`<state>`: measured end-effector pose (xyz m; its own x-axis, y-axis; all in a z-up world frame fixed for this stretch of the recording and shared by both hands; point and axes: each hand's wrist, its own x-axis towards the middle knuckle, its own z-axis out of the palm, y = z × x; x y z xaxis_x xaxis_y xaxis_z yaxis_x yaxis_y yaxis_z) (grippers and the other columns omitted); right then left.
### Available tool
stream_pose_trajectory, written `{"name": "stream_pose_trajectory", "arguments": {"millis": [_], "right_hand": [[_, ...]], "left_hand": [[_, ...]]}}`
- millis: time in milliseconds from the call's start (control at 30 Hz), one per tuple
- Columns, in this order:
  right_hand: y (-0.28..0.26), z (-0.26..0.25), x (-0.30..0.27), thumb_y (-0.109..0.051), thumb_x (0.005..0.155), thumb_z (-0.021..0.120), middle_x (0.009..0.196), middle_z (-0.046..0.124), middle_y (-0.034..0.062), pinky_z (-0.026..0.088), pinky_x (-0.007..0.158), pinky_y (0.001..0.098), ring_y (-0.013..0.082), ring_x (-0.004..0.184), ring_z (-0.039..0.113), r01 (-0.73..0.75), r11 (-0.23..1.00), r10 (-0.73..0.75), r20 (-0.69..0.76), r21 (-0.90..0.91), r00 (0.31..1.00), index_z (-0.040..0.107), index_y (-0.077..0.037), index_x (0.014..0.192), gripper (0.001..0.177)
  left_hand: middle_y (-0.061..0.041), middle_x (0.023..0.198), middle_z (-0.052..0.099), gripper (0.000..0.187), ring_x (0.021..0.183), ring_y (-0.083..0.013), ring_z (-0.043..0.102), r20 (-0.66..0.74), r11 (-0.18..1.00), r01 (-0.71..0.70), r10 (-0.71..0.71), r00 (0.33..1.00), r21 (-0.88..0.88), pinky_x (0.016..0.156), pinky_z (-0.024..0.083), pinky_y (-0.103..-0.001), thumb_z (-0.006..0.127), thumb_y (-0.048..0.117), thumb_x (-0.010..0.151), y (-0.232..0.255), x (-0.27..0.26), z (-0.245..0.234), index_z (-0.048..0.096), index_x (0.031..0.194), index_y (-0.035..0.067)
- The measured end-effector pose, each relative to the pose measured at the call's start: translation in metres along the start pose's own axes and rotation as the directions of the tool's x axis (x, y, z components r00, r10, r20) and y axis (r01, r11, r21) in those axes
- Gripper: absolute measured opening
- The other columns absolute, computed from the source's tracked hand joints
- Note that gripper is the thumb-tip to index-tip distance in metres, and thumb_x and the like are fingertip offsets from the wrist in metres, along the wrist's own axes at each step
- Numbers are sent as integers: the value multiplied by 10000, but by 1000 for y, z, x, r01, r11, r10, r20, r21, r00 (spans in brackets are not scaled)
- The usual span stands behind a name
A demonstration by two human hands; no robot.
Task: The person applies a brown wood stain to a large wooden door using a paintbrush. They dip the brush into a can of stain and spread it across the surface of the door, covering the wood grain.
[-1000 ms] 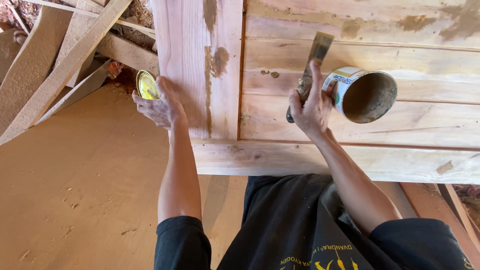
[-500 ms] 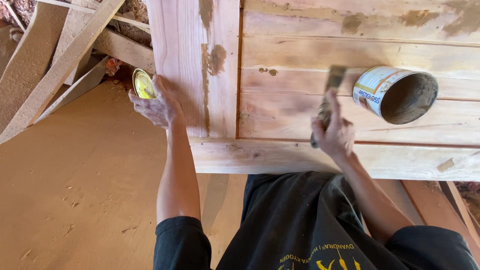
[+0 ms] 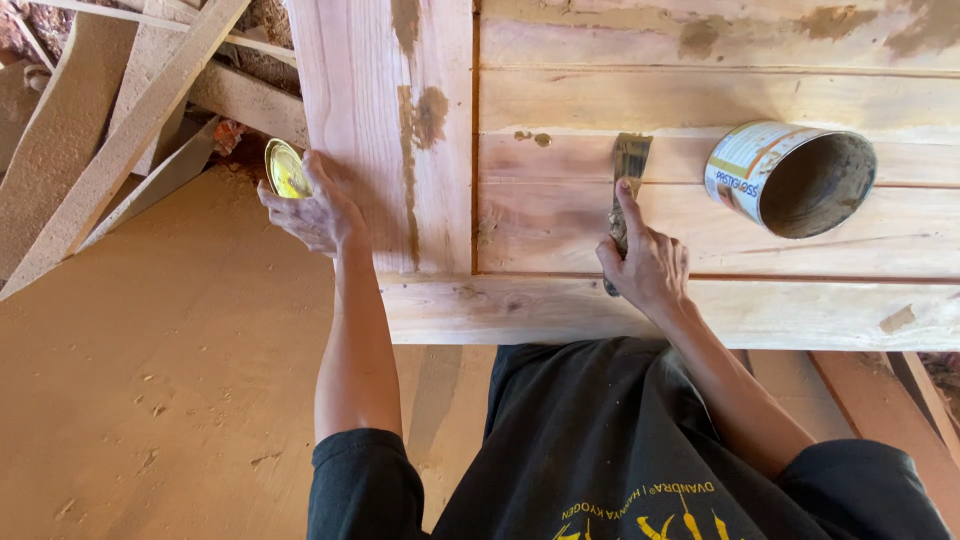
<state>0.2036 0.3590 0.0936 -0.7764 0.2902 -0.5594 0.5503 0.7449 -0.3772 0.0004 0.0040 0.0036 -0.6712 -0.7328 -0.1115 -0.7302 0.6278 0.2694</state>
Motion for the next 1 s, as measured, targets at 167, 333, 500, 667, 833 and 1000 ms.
{"name": "stream_pose_trajectory", "arguments": {"millis": [167,333,500,667,833,1000], "right_hand": [[-1,-16,-3,-375,884,557,917,742,276,543,761,621,502,822,718,-15,999,14,32,37,999,342,-330,1617,765],[3,-10,2,-387,901,537,952,742,284,538,753,629,508,828,716,1,1000,1,46,-31,999,318,-306,1632,767],[7,1,6,-393,921,531,1006,740,268,552,772,639,503,838,720,37,999,-35,52,-32,998,298,-273,1633,759],[2,-18,-8,-397,910,519,942,758,221,573,730,568,453,781,742,16,999,-13,89,-28,996,302,-286,1641,770],[-11,-24,-4,-376,924,507,922,741,273,540,711,610,491,772,723,6,1000,-5,48,-19,999,253,-243,1652,783],[-7,10,9,-371,947,510,1011,740,272,560,789,605,471,830,737,74,996,-70,81,-49,994,164,-245,1659,802]], "left_hand": [[-241,1433,458,957,1248,-331,604,24,1000,10,-10,1000,-12,870,618,-471,591,752,958,4,-1,-3,254,1571,100],[-258,1467,429,940,1269,-341,596,30,1000,7,-7,1000,-13,886,624,-475,599,709,976,2,-3,-6,233,1583,93],[-237,1467,417,980,1275,-327,582,52,1000,20,-19,998,-17,876,628,-468,572,785,955,8,-3,-8,251,1572,94],[-232,1449,434,965,1273,-321,586,46,1000,19,-19,999,-3,882,627,-474,569,794,962,7,-5,-9,245,1569,118],[-213,1447,435,990,1280,-319,584,41,1000,22,-22,999,2,865,628,-483,561,842,941,-4,2,-1,249,1558,133],[-225,1437,452,942,1274,-319,586,20,1000,29,-29,999,3,879,624,-470,575,795,948,4,-2,-3,272,1543,129]]}}
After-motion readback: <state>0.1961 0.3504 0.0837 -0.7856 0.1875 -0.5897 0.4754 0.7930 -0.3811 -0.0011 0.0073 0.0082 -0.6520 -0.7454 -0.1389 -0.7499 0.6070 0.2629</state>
